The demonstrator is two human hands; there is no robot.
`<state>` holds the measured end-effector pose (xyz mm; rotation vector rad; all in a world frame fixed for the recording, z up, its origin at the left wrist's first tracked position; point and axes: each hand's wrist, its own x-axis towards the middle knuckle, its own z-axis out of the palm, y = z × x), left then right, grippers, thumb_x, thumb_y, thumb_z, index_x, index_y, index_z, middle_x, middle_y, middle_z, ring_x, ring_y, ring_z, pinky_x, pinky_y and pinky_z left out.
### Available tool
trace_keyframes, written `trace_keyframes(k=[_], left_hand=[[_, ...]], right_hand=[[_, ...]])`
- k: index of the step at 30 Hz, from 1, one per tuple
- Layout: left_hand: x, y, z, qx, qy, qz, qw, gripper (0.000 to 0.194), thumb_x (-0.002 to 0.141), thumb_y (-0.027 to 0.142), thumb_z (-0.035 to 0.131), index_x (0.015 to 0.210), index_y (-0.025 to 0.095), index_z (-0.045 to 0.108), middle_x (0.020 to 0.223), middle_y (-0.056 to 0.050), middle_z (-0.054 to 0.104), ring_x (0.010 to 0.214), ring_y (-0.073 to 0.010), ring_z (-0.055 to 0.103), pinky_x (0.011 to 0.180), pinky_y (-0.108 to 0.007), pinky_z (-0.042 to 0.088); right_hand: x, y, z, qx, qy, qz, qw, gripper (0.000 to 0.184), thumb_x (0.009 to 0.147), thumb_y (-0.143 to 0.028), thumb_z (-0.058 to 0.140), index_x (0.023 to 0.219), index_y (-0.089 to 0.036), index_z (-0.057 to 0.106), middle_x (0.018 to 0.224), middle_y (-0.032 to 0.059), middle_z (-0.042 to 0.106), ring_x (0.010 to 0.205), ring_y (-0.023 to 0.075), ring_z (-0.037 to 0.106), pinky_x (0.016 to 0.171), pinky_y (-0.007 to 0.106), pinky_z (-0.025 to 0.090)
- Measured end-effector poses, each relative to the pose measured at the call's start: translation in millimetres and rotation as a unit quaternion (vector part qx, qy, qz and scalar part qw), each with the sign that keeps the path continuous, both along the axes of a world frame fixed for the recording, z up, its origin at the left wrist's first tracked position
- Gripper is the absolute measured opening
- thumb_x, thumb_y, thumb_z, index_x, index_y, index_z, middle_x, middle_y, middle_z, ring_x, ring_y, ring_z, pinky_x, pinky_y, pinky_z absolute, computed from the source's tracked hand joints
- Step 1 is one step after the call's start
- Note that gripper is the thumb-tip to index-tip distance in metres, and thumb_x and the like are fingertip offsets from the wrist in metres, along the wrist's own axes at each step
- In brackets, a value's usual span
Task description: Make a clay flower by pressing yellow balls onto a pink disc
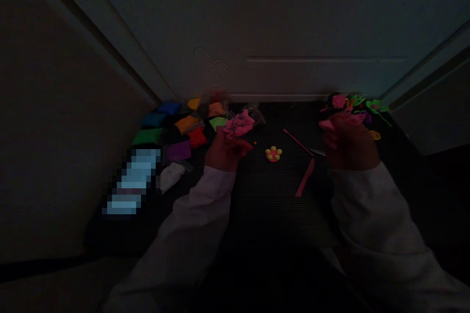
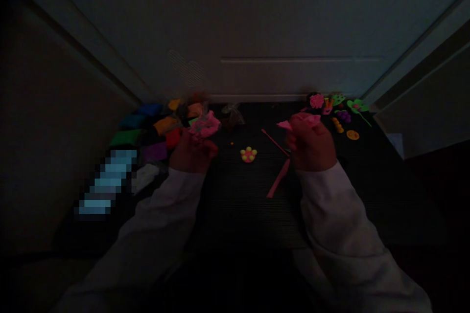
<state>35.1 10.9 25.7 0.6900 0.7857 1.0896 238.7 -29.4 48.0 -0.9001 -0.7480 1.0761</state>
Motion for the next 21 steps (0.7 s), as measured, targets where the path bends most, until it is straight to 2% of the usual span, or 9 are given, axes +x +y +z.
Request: trace_keyframes(k=[2,4,7,10,14,16,18,19,21], left_hand=[[1.5,-1.0,1.2,-0.027,-0.029,-0.038,0.998,0.057,0.088,0.041,0.008,0.06,0.016,0.051,0.051,-0.003,0.063,0.041,-0.0112,0.052,0.045,-0.023,0.035],[6.1,-5.2,0.6,-0.057,-0.066,-0.091,0.992,0.057,0.087,0.044,0.011,0.068,0.015,0.056,0.065,-0.006,0.067,0.053,-0.0138,0.058,0.049,-0.025,0.038],[13.6,-13.1,-1.8,-0.08,-0.113,-0.142,0.98,0.054,0.085,0.048,0.016,0.09,0.016,0.06,0.087,-0.007,0.067,0.077,-0.0173,0.061,0.064,-0.029,0.043],[19.8,-21.1,-3.4,-0.091,-0.139,-0.159,0.973,0.05,0.085,0.048,0.02,0.097,0.019,0.059,0.096,-0.004,0.064,0.088,-0.0164,0.057,0.072,-0.03,0.044],[30.0,-32.6,-2.1,-0.086,-0.127,-0.156,0.976,0.038,0.086,0.041,0.026,0.097,0.025,0.058,0.113,0.0,0.056,0.102,-0.0158,0.049,0.076,-0.031,0.044],[34.3,-36.6,-1.2,-0.089,-0.115,-0.158,0.977,0.037,0.087,0.04,0.026,0.098,0.025,0.058,0.12,0.001,0.051,0.108,-0.0168,0.045,0.081,-0.033,0.042],[36.0,-37.7,-0.7,-0.094,-0.104,-0.156,0.978,0.037,0.087,0.039,0.025,0.098,0.025,0.058,0.122,0.001,0.049,0.112,-0.0178,0.042,0.085,-0.034,0.041],[35.5,-37.1,-0.7,-0.094,-0.097,-0.151,0.979,0.037,0.087,0.04,0.026,0.099,0.025,0.057,0.123,0.0,0.049,0.113,-0.0184,0.041,0.085,-0.035,0.04],[32.7,-34.2,-1.0,-0.09,-0.083,-0.15,0.981,0.04,0.086,0.043,0.025,0.101,0.024,0.057,0.124,-0.001,0.049,0.113,-0.02,0.041,0.084,-0.035,0.04]], right_hand=[[-3.8,-1.6,-2.5,0.017,-0.04,0.007,0.999,0.023,0.062,-0.027,0.067,0.082,-0.023,0.057,0.071,-0.0046,0.057,0.052,0.003,0.051,0.043,0.014,0.042],[-14.8,-6.3,-8.8,0.065,-0.187,0.025,0.98,0.04,0.064,-0.026,0.065,0.103,-0.025,0.053,0.095,0.001,0.059,0.076,0.0103,0.059,0.064,0.024,0.052],[-30.2,-13.3,-19.0,0.158,-0.444,-0.002,0.882,0.043,0.075,-0.02,0.052,0.118,-0.023,0.045,0.114,0.0067,0.053,0.104,0.0172,0.052,0.088,0.035,0.046],[-35.2,-14.9,-26.6,0.212,-0.594,-0.056,0.774,0.041,0.079,-0.015,0.045,0.119,-0.02,0.045,0.115,0.0086,0.055,0.11,0.017,0.049,0.095,0.036,0.041],[-37.3,-12.7,-34.0,0.258,-0.634,-0.091,0.723,0.043,0.078,-0.016,0.047,0.121,-0.022,0.045,0.115,0.0078,0.056,0.108,0.0172,0.05,0.092,0.036,0.043],[-39.4,-12.0,-35.0,0.266,-0.63,-0.108,0.722,0.04,0.077,-0.016,0.05,0.117,-0.023,0.049,0.111,0.0067,0.059,0.106,0.0178,0.052,0.091,0.037,0.044],[-40.0,-10.5,-33.5,0.242,-0.61,-0.101,0.748,0.034,0.076,-0.017,0.051,0.11,-0.023,0.055,0.105,0.0056,0.062,0.101,0.0176,0.054,0.091,0.038,0.043],[-39.2,-9.2,-32.1,0.215,-0.584,-0.087,0.778,0.03,0.076,-0.019,0.052,0.105,-0.023,0.058,0.102,0.0048,0.063,0.099,0.0169,0.055,0.091,0.038,0.043],[-35.5,-5.0,-28.4,0.143,-0.464,-0.049,0.873,0.021,0.076,-0.023,0.053,0.096,-0.024,0.062,0.094,0.002,0.065,0.09,0.0142,0.058,0.088,0.036,0.045]])
